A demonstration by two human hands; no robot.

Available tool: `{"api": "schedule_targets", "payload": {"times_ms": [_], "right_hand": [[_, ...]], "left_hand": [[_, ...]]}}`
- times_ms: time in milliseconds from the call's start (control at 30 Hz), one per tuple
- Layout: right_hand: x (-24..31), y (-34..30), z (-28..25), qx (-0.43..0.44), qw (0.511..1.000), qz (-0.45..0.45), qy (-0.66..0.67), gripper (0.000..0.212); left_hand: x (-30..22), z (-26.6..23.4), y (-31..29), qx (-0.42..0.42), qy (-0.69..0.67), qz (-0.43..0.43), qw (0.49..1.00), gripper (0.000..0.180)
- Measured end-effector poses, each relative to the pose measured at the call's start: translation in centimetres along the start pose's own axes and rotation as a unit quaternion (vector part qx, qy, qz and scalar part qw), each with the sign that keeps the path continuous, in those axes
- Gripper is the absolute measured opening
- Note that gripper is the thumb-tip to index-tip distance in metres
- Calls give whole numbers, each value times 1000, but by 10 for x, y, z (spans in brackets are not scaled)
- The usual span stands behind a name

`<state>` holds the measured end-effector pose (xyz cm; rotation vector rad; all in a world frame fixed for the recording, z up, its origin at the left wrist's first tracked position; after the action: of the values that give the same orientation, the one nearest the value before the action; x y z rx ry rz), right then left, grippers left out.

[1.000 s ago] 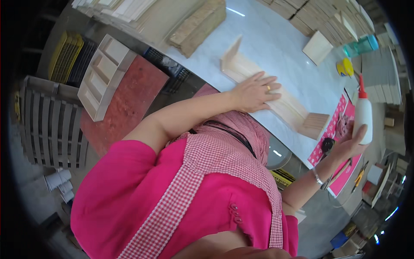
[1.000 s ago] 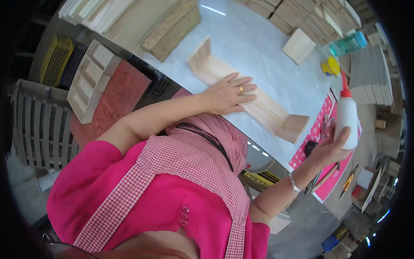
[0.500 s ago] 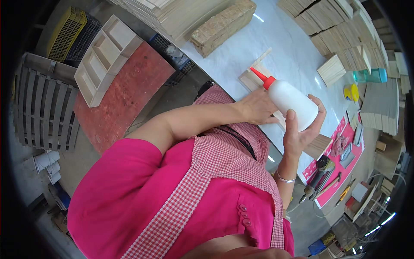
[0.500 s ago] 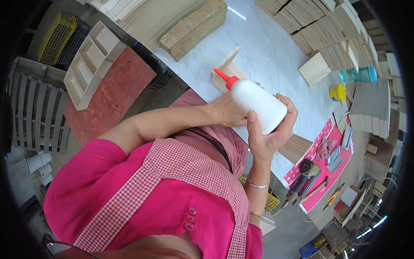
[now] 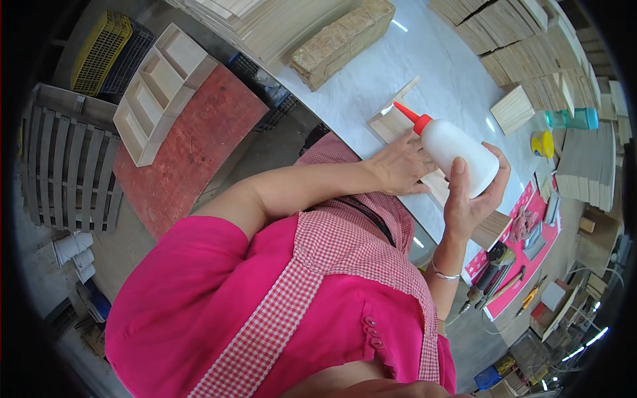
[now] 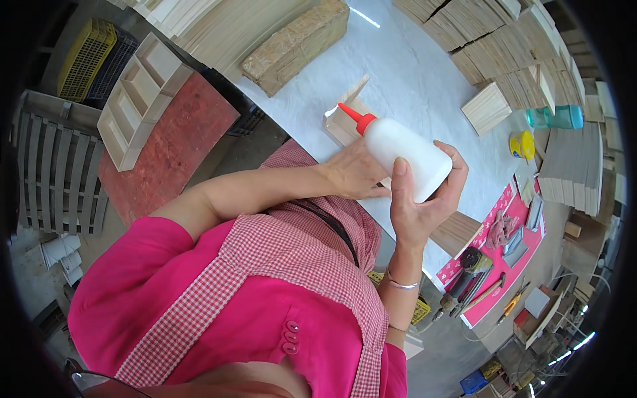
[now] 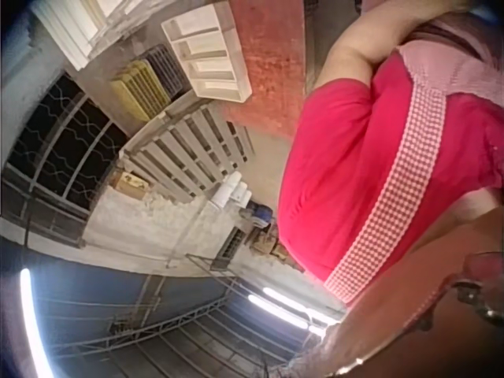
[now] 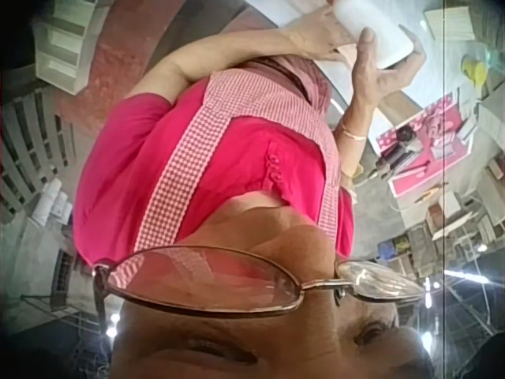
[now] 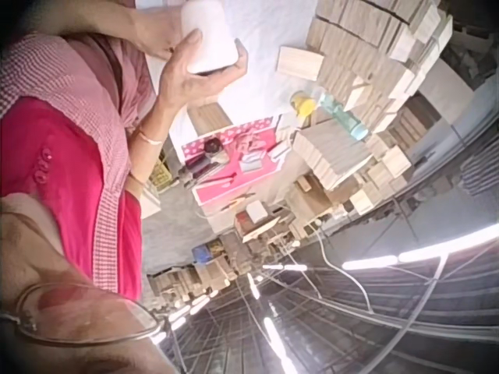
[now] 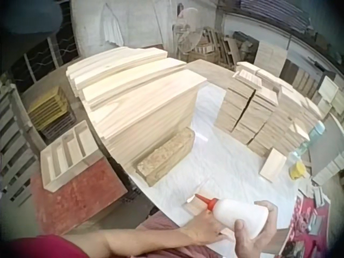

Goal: Assembling wooden frames and boxes using glue and a pneumatic nail gun.

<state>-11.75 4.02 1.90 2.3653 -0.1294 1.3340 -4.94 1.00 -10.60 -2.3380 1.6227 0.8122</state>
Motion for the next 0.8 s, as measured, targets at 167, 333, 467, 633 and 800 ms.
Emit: {"api": "schedule_targets", "payload": {"times_ms": [167,333,467,633,800], "right_hand": [[-1,11,-4,-22,999,-21,-19,47],[-8,26,-8,-40,999,12,-10,46],[-13,31,-8,-47,998,35,6,46],[-11,23,-8,-7,999,51,12,43],[-12,-6,-36,-45,986,113,110,44]], "left_hand": [[-4,2,-2,29,46,-3,999,69],[-5,3,-2,15,63,-2,998,70],[-4,5,-2,25,70,-12,997,71],[-6,2,-1,34,64,-12,997,71],[-3,10,9,114,76,-22,990,69]]}}
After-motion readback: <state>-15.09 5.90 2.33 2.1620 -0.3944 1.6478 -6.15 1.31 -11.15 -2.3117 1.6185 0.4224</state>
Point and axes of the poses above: each hand's wrist, its own y-axis towards the middle knuckle, its own z-axis out of the palm, x = y × z, the point moved 10 cm from there along y, towards the middle knuckle, and after that the axes turned 11 degrees about x, right-handed, at the moved point
